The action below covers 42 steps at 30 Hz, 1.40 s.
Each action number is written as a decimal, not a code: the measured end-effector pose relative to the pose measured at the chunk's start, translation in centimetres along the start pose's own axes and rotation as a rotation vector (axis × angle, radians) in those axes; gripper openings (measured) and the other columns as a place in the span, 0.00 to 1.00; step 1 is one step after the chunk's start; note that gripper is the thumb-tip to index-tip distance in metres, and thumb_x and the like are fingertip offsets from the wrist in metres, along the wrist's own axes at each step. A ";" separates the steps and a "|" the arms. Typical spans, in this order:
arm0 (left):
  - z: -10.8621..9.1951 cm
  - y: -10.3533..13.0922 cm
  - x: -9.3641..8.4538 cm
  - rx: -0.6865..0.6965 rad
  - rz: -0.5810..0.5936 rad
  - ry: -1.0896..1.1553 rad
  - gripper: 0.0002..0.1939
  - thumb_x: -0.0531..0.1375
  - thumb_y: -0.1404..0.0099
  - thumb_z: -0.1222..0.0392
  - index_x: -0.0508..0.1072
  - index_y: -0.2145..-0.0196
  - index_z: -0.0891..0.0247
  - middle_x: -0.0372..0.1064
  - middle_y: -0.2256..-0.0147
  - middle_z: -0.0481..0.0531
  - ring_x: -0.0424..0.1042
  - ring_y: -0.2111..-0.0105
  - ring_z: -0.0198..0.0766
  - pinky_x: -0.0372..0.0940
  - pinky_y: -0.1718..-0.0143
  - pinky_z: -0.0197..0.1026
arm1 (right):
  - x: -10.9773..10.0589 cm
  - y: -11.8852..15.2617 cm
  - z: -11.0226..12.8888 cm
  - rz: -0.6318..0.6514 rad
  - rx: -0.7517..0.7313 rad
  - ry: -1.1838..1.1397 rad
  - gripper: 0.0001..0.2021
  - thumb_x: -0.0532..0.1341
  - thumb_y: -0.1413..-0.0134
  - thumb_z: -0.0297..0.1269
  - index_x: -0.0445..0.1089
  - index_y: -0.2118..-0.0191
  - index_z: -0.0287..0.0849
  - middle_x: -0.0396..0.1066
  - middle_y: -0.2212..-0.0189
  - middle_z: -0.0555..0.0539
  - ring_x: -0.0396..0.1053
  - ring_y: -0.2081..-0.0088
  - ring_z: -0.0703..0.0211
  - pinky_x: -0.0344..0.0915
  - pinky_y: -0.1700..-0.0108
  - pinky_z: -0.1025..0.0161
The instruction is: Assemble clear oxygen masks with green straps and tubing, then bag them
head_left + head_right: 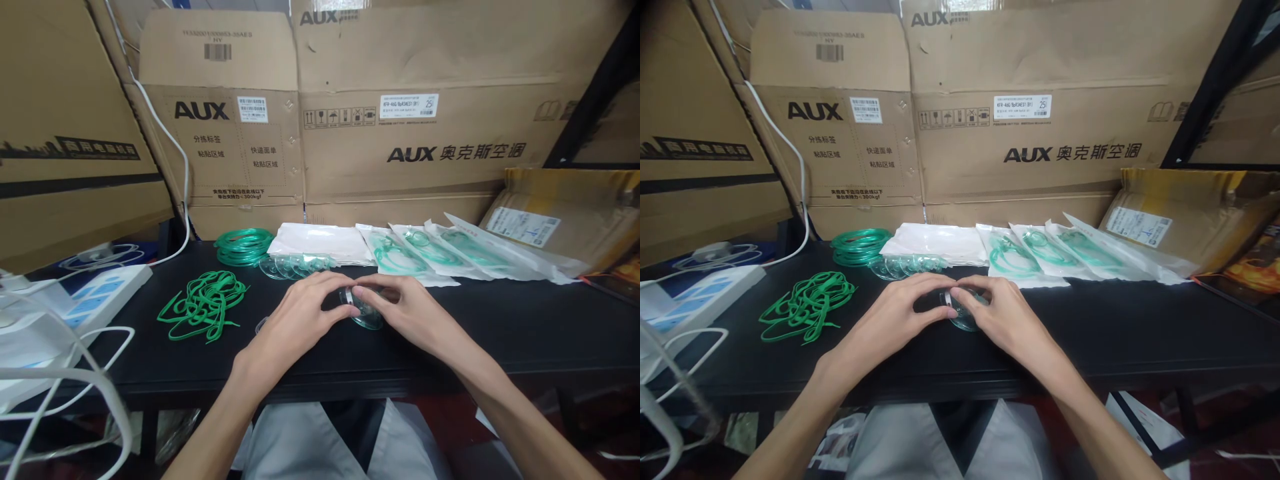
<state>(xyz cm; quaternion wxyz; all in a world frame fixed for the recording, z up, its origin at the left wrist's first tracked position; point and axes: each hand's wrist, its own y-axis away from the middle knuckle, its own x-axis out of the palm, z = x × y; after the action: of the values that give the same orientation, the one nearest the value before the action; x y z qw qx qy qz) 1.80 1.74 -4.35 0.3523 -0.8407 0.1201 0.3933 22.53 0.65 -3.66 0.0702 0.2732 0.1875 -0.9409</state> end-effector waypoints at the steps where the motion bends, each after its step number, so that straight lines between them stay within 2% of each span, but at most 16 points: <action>1: 0.2 0.0 0.0 -0.013 0.001 -0.014 0.18 0.66 0.31 0.52 0.76 0.45 0.53 0.75 0.44 0.48 0.71 0.42 0.44 0.61 0.39 0.45 | -0.1 0.1 0.0 0.005 -0.001 0.023 0.16 0.62 0.36 0.47 0.79 0.49 0.48 0.80 0.51 0.46 0.76 0.50 0.47 0.70 0.46 0.54; 4: 0.7 0.2 0.0 -0.055 0.031 -0.045 0.21 0.64 0.30 0.50 0.75 0.42 0.52 0.74 0.43 0.49 0.71 0.42 0.45 0.61 0.38 0.46 | -0.5 0.2 -0.3 0.075 -0.013 0.084 0.23 0.66 0.41 0.50 0.74 0.42 0.49 0.78 0.49 0.45 0.75 0.49 0.48 0.70 0.47 0.54; 6: 1.0 0.4 -0.1 -0.079 0.067 -0.050 0.22 0.64 0.30 0.48 0.74 0.40 0.50 0.74 0.42 0.49 0.71 0.41 0.47 0.60 0.38 0.47 | -0.8 0.3 -0.5 0.128 -0.024 0.088 0.27 0.69 0.44 0.48 0.72 0.40 0.49 0.77 0.49 0.45 0.74 0.48 0.49 0.70 0.48 0.55; 9: 1.4 0.6 -0.2 -0.100 0.145 -0.046 0.25 0.64 0.31 0.45 0.73 0.39 0.48 0.74 0.42 0.49 0.70 0.41 0.50 0.61 0.40 0.49 | -1.2 0.2 -0.6 0.150 -0.043 0.104 0.23 0.69 0.43 0.44 0.74 0.43 0.49 0.77 0.49 0.47 0.75 0.50 0.52 0.69 0.49 0.57; 12: 1.5 0.8 -0.2 -0.119 0.194 -0.037 0.27 0.63 0.31 0.43 0.72 0.37 0.47 0.74 0.43 0.50 0.69 0.41 0.53 0.62 0.40 0.50 | -1.2 0.2 -0.4 0.138 -0.028 0.151 0.16 0.66 0.40 0.46 0.77 0.48 0.49 0.79 0.52 0.48 0.75 0.56 0.52 0.69 0.53 0.57; 19: 1.2 0.9 -0.5 -0.157 0.166 -0.027 0.24 0.63 0.31 0.45 0.72 0.38 0.45 0.75 0.44 0.49 0.70 0.41 0.52 0.61 0.40 0.51 | -0.7 0.4 0.0 0.122 -0.050 0.126 0.13 0.65 0.38 0.45 0.77 0.51 0.50 0.79 0.55 0.50 0.74 0.59 0.54 0.66 0.57 0.59; 26: 1.6 1.0 -0.6 -0.183 0.180 -0.029 0.25 0.63 0.31 0.44 0.73 0.39 0.46 0.74 0.43 0.50 0.69 0.40 0.55 0.61 0.40 0.52 | 0.0 0.7 0.5 0.049 -0.026 0.285 0.12 0.64 0.39 0.47 0.76 0.51 0.56 0.79 0.56 0.52 0.74 0.57 0.49 0.65 0.59 0.58; 30: 1.8 1.0 -0.5 -0.185 0.174 -0.058 0.22 0.62 0.30 0.46 0.74 0.40 0.47 0.75 0.45 0.50 0.71 0.42 0.53 0.61 0.40 0.51 | 0.6 1.3 1.1 0.011 -0.005 0.346 0.11 0.62 0.38 0.45 0.74 0.51 0.54 0.77 0.54 0.48 0.72 0.50 0.46 0.65 0.53 0.56; 34: 1.5 1.1 -0.8 -0.184 0.168 -0.009 0.19 0.62 0.30 0.47 0.76 0.44 0.49 0.76 0.47 0.50 0.73 0.44 0.51 0.64 0.44 0.49 | 1.0 1.7 1.5 0.013 0.001 0.409 0.11 0.62 0.38 0.47 0.73 0.52 0.54 0.76 0.57 0.46 0.73 0.54 0.46 0.65 0.52 0.54; 42: 1.1 1.0 -1.4 -0.181 0.231 0.114 0.17 0.60 0.28 0.53 0.74 0.42 0.46 0.76 0.46 0.46 0.73 0.44 0.49 0.66 0.46 0.46 | 0.6 1.4 1.3 0.043 -0.007 0.335 0.11 0.61 0.36 0.46 0.73 0.51 0.55 0.76 0.55 0.48 0.73 0.52 0.48 0.65 0.55 0.58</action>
<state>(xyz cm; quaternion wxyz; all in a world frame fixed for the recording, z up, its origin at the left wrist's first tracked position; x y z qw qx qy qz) -0.26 1.66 -4.33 0.2201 -0.8705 0.2000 0.3922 21.74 -1.16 -3.42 0.0592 0.4301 0.1939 -0.8797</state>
